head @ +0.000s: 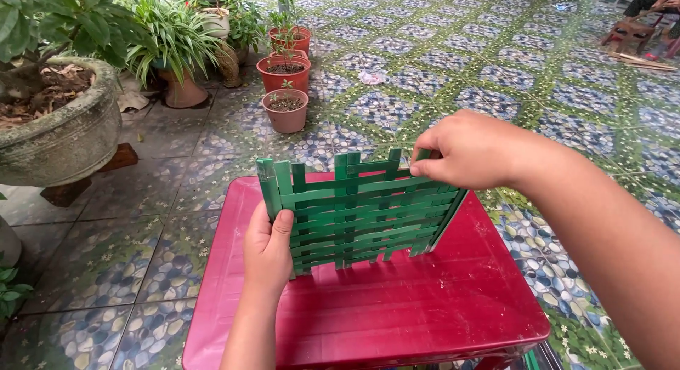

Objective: The person weaves green plastic strips by hand, threading a horizontal strip through vertical strips to form a flat woven mat. The person repeatedly lifts, aligns, and presses the woven section to tighten the weave and maintain a rectangular shape.

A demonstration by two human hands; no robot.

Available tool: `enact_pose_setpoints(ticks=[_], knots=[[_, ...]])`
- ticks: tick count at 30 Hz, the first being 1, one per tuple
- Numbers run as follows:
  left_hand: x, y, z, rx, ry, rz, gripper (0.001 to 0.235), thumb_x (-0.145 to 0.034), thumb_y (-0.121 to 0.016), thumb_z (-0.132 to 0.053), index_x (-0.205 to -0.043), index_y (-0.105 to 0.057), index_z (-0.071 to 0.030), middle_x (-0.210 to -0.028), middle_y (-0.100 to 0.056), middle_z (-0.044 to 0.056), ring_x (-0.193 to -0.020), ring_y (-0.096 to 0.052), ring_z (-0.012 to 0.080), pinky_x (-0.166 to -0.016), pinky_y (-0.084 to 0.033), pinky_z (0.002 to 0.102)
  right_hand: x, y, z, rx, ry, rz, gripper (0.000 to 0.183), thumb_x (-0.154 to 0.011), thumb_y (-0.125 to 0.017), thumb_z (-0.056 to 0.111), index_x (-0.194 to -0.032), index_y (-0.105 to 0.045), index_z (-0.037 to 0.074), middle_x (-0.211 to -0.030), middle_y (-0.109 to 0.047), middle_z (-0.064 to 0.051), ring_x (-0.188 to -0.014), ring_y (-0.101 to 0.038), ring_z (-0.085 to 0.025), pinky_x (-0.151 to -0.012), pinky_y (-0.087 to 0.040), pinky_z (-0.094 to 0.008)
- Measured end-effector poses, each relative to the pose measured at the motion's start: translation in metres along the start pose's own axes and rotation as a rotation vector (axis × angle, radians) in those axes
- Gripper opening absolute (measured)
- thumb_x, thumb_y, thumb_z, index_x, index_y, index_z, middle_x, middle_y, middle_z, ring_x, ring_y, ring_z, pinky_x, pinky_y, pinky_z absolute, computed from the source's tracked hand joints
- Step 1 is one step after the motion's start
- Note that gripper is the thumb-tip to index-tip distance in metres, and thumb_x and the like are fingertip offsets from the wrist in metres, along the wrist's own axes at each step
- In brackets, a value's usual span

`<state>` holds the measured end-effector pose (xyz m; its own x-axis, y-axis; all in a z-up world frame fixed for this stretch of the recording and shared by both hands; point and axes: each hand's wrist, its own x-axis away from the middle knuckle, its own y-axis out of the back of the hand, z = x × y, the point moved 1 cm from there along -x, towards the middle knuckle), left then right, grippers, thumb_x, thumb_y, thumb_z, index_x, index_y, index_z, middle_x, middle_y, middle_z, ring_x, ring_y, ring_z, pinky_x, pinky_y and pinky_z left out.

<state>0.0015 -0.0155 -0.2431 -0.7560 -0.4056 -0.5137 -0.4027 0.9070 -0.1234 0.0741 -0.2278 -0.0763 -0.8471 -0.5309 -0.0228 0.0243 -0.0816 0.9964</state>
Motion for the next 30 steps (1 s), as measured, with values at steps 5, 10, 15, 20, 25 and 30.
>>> enact_pose_setpoints(ticks=[5,10,15,20,25,30], knots=[[-0.001,0.002,0.007,-0.029,-0.019,0.002,0.022,-0.091,-0.047,-0.019,-0.104,-0.059,-0.008,-0.087,-0.059,0.003,-0.084,-0.046,0.0108,-0.081,-0.044,0.035,-0.015,0.002,-0.007,-0.038,0.006,0.085,0.021,-0.077,-0.056,0.026,-0.076,-0.071,0.012,-0.061,-0.068,-0.008,-0.064,-0.062,-0.028,-0.067,-0.048,-0.034],[-0.001,0.001,0.008,-0.026,-0.029,0.005,0.023,-0.091,-0.046,-0.019,-0.107,-0.059,-0.009,-0.089,-0.059,0.003,-0.085,-0.048,0.0111,-0.084,-0.044,0.035,-0.013,0.002,0.002,-0.051,-0.008,0.107,0.02,-0.077,-0.057,0.03,-0.083,-0.073,0.02,-0.065,-0.069,-0.005,-0.068,-0.063,-0.027,-0.07,-0.048,-0.034],[0.0,0.001,0.007,-0.036,-0.023,0.018,0.024,-0.091,-0.045,-0.019,-0.108,-0.058,-0.008,-0.09,-0.059,0.003,-0.085,-0.047,0.0118,-0.083,-0.044,0.036,0.006,0.0,0.013,0.073,0.029,0.026,0.035,-0.077,-0.057,0.043,-0.095,-0.063,0.014,-0.084,-0.066,-0.01,-0.088,-0.059,-0.03,-0.081,-0.045,-0.041],[0.0,0.004,0.003,-0.09,0.199,0.045,0.04,-0.083,-0.044,-0.038,-0.111,-0.055,-0.012,-0.097,-0.062,-0.002,-0.09,-0.057,0.0131,-0.076,-0.047,0.029,0.043,-0.035,0.005,0.044,0.243,-0.552,0.057,-0.073,-0.061,0.033,-0.121,-0.05,0.005,-0.115,-0.056,-0.012,-0.108,-0.045,-0.031,-0.089,-0.034,-0.047],[0.0,0.001,0.006,-0.044,0.162,0.018,0.04,-0.083,-0.046,-0.038,-0.11,-0.055,-0.01,-0.096,-0.061,-0.001,-0.088,-0.056,0.0122,-0.075,-0.047,0.028,0.075,-0.119,-0.015,-0.782,-0.375,-0.879,0.017,-0.083,-0.048,0.001,-0.081,-0.064,0.005,-0.061,-0.058,-0.006,-0.051,-0.05,-0.012,-0.046,-0.039,-0.025],[0.002,-0.004,0.004,-0.066,0.162,-0.045,0.036,-0.084,-0.045,-0.038,-0.105,-0.057,-0.01,-0.091,-0.06,-0.003,-0.085,-0.055,0.0109,-0.074,-0.045,0.026,0.058,-0.169,-0.012,-0.999,-0.796,0.064,0.028,-0.082,-0.045,0.007,-0.099,-0.067,0.003,-0.084,-0.069,-0.013,-0.059,-0.058,-0.019,-0.049,-0.046,-0.027]])
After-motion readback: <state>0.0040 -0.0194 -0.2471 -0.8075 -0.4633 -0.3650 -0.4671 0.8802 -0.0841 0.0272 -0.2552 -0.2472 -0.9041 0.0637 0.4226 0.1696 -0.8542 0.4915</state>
